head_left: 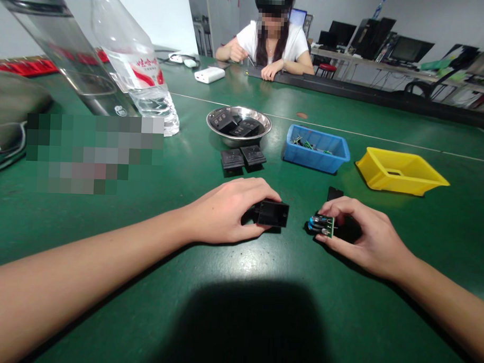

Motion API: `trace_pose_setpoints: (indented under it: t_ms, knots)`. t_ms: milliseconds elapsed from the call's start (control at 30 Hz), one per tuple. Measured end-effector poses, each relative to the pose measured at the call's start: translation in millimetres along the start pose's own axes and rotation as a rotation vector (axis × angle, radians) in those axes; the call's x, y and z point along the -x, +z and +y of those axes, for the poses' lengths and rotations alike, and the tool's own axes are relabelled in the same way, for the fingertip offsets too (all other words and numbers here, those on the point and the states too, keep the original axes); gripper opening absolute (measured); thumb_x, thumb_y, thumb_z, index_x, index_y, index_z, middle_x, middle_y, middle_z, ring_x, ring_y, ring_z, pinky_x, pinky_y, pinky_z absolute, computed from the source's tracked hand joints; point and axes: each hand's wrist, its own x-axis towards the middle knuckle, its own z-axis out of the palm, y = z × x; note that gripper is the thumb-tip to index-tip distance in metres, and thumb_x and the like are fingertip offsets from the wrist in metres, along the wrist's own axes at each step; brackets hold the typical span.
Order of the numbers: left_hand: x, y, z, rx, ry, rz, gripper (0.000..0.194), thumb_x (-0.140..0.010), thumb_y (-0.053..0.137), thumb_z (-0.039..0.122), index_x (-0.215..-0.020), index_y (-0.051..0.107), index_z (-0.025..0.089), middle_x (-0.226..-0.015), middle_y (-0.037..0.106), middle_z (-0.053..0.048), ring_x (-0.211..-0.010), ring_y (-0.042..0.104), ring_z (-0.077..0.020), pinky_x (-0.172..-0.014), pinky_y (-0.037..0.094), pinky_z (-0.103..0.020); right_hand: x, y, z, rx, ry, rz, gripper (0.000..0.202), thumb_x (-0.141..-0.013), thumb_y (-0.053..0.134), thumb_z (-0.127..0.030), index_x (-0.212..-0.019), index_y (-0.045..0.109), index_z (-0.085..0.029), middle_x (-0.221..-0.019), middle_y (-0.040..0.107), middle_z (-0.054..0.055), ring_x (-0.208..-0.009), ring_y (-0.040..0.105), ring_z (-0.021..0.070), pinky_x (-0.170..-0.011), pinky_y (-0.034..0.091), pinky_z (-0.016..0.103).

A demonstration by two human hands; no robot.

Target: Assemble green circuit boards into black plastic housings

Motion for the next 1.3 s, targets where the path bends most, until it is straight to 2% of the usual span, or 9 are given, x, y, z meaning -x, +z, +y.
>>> trace_pose_setpoints:
  t_ms: [1300]
  knots:
    - [-0.4,0.0,0.4,-0.001,-0.003,-0.005,0.033,-0.088,0.064,0.022,-0.121,0.063,0.017,-0.112,0.072,-0.007,-0.104,0.069,-0.0212,-0.092,0.052,-0.03,-2.7,-1.9,-2.9,0.024,0.026,-0.031,0.02,-0.089,0.075,-0.031,-0.099,0.058,-0.024,-0.093,0.074,0.004,-0.072,0.065,0.0161,-0.066,0.054,0.027]
